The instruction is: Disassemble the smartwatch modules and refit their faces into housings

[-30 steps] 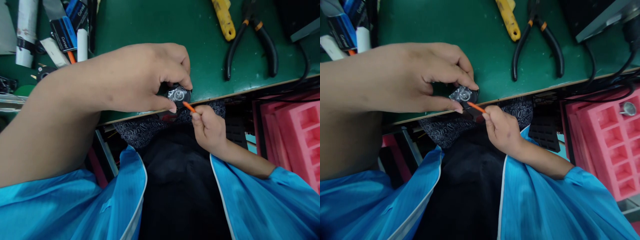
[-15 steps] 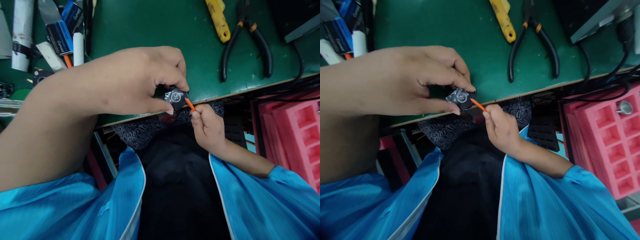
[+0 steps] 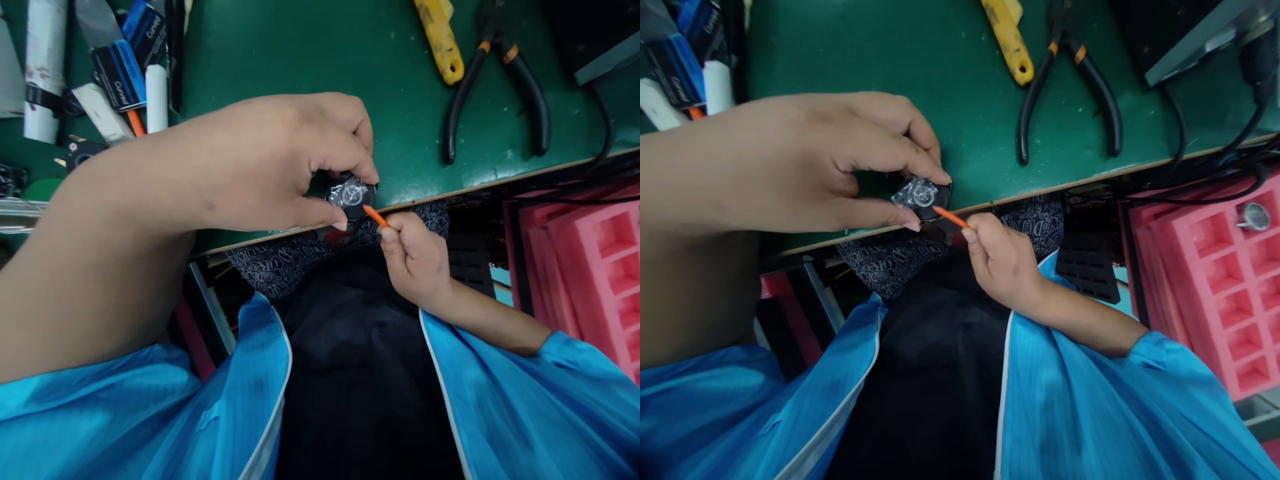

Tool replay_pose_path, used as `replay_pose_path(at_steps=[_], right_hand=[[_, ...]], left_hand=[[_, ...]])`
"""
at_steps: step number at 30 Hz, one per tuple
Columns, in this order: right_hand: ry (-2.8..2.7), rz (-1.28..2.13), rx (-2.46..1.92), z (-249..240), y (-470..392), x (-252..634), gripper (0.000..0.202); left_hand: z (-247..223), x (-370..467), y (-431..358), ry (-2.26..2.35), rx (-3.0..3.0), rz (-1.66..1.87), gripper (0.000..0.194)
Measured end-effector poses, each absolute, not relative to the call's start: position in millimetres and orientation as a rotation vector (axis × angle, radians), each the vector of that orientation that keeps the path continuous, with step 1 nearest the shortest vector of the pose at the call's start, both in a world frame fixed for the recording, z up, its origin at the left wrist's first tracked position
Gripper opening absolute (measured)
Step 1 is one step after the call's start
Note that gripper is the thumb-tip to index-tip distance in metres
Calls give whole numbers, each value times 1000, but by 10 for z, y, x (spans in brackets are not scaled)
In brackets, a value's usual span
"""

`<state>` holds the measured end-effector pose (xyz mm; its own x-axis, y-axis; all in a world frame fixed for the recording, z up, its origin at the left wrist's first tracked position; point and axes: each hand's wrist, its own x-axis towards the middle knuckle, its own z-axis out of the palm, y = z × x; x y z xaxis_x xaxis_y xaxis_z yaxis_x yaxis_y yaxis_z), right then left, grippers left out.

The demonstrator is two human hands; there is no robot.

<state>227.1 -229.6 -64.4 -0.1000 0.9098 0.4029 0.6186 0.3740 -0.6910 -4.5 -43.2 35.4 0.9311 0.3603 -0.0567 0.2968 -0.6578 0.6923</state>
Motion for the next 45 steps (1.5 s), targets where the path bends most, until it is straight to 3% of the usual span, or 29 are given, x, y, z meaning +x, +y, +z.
replay_pose_path(at_steps=[19, 25, 29, 36, 42, 45], right_hand=[[-1715, 589, -1330, -547, -2293, 2335, 19], [-1784, 315, -1275, -172, -2036, 2582, 13], [-1867, 159, -1369, -65, -1625, 2672, 24], [-2121, 40, -1287, -188, -892, 2811, 40], [-2175, 48, -1345, 382, -445, 2771, 25], [-2172, 102, -1310, 725, -274, 2569, 16]], left_hand=[[361, -34, -452, 480, 2326, 84, 39], [330, 0, -467, 425, 2367, 84, 34], [334, -8, -446, 438, 2389, 93, 24], [327, -41, -365, 609, 2434, 407, 31], [169, -4, -345, 749, 2465, 716, 44], [142, 16, -366, 669, 2573, 743, 41]])
